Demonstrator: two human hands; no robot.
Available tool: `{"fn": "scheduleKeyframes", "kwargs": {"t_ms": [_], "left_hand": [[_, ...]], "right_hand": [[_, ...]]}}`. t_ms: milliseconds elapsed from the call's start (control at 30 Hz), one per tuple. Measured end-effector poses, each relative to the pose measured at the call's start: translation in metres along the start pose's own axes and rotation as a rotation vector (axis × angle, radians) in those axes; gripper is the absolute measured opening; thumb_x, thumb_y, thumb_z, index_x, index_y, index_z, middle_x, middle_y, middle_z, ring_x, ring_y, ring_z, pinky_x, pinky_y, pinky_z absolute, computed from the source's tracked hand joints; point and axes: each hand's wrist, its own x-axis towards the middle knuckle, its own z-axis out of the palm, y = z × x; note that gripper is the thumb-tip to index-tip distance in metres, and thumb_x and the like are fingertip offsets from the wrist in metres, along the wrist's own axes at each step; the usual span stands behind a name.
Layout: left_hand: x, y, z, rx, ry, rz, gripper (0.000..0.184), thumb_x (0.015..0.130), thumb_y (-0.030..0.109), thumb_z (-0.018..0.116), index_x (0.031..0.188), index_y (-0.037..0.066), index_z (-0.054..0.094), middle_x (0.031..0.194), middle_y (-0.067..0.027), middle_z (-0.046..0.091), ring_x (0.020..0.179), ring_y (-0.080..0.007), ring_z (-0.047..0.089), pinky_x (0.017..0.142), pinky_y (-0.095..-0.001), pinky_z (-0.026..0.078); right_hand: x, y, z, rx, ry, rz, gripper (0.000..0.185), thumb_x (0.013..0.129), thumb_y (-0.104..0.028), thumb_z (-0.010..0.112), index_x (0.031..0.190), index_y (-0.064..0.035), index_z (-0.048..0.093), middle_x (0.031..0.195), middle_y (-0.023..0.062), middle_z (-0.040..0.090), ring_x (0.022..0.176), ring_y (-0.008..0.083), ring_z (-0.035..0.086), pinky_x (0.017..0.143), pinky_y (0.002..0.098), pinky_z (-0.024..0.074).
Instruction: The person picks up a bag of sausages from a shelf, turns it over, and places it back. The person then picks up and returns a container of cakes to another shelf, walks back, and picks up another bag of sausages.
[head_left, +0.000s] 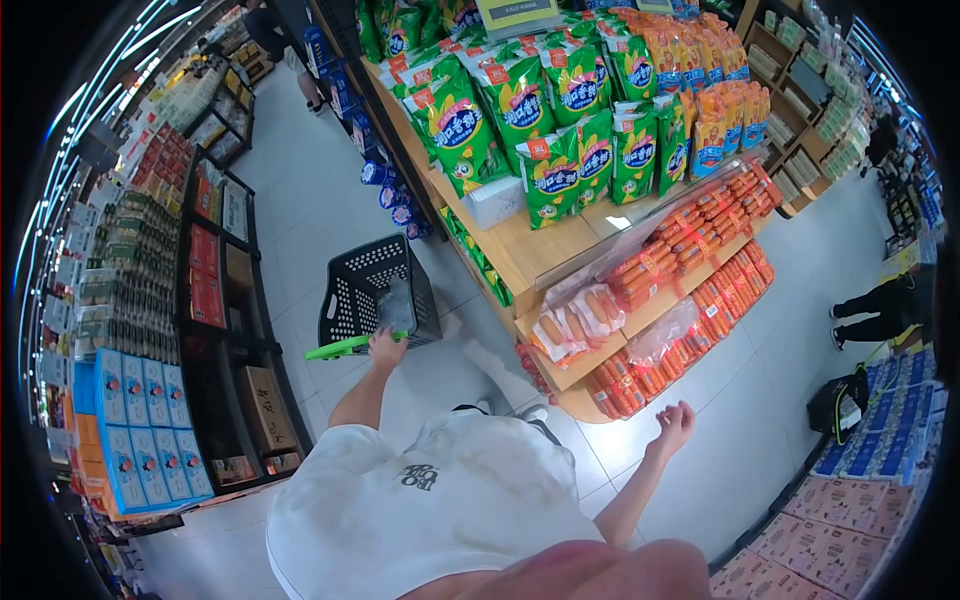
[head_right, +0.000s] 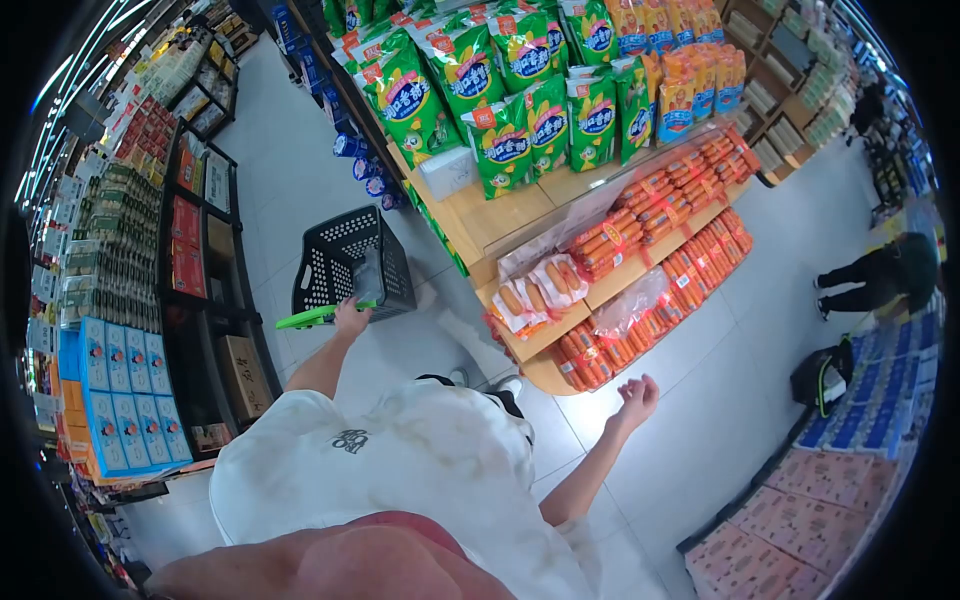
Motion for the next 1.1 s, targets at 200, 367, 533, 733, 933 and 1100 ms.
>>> {"fn": "scheduleKeyframes", "kwargs": {"t_ms": [200,367,533,733,933,1100], "left_hand": [[0.010,-0.020,-0.043,-0.180,0.281,0.081,0.016,0.080,0.012,0.063,0.095,0.010,0.063,0.103,-0.0100,0.057,0.103,-0.0304,0.053,0.086,-0.0408,0.047],[0.014,-0.057,-0.055,-0.374,0.378,0.220,0.006,0.079,0.007,0.060,0.084,0.008,0.063,0.088,-0.0082,0.060,0.091,-0.0286,0.055,0.079,-0.0405,0.045],[0.017,-0.083,-0.070,0.033,0.245,0.106,0.030,0.084,0.034,0.058,0.097,0.010,0.070,0.099,-0.0100,0.066,0.099,-0.0298,0.057,0.091,-0.0452,0.040],[0.031,-0.102,-0.083,0.119,-0.297,0.082,0.063,0.083,0.061,0.052,0.112,0.008,0.069,0.107,-0.0165,0.069,0.110,-0.0312,0.060,0.105,-0.0503,0.031],[-0.013,-0.100,-0.095,0.048,-0.473,0.129,0.075,0.071,0.068,0.064,0.113,0.007,0.068,0.107,-0.0168,0.069,0.107,-0.0305,0.063,0.100,-0.0479,0.034],[-0.063,-0.105,-0.075,0.033,-0.376,0.142,0.072,0.072,0.066,0.065,0.113,0.007,0.067,0.106,-0.0165,0.069,0.106,-0.0321,0.063,0.098,-0.0498,0.037]], "right_hand": [[-0.074,0.120,-0.092,-0.051,0.371,0.318,0.007,0.093,-0.012,0.054,0.096,-0.0063,0.052,0.074,0.0061,0.056,0.059,0.0136,0.051,0.050,0.0270,0.0441],[-0.158,0.205,-0.126,-0.245,0.340,0.591,0.017,0.092,-0.016,0.054,0.103,-0.0041,0.051,0.076,0.0111,0.059,0.062,0.0203,0.058,0.051,0.0321,0.0484],[-0.242,0.218,-0.154,-0.401,0.016,0.891,0.031,0.090,-0.019,0.054,0.116,-0.0018,0.052,0.088,0.0157,0.065,0.073,0.0260,0.063,0.062,0.0405,0.0529],[-0.277,0.218,-0.174,-0.408,0.037,0.925,0.036,0.091,-0.020,0.053,0.121,-0.0022,0.050,0.095,0.0173,0.065,0.076,0.0269,0.065,0.066,0.0416,0.0536],[-0.261,0.233,-0.179,-0.344,0.060,0.868,0.036,0.092,-0.021,0.053,0.122,-0.0017,0.049,0.100,0.0182,0.063,0.079,0.0274,0.065,0.066,0.0416,0.0562],[-0.239,0.227,-0.180,-0.319,-0.040,0.768,0.037,0.094,-0.024,0.054,0.122,-0.0003,0.048,0.102,0.0186,0.063,0.084,0.0285,0.065,0.069,0.0416,0.0565]]}}
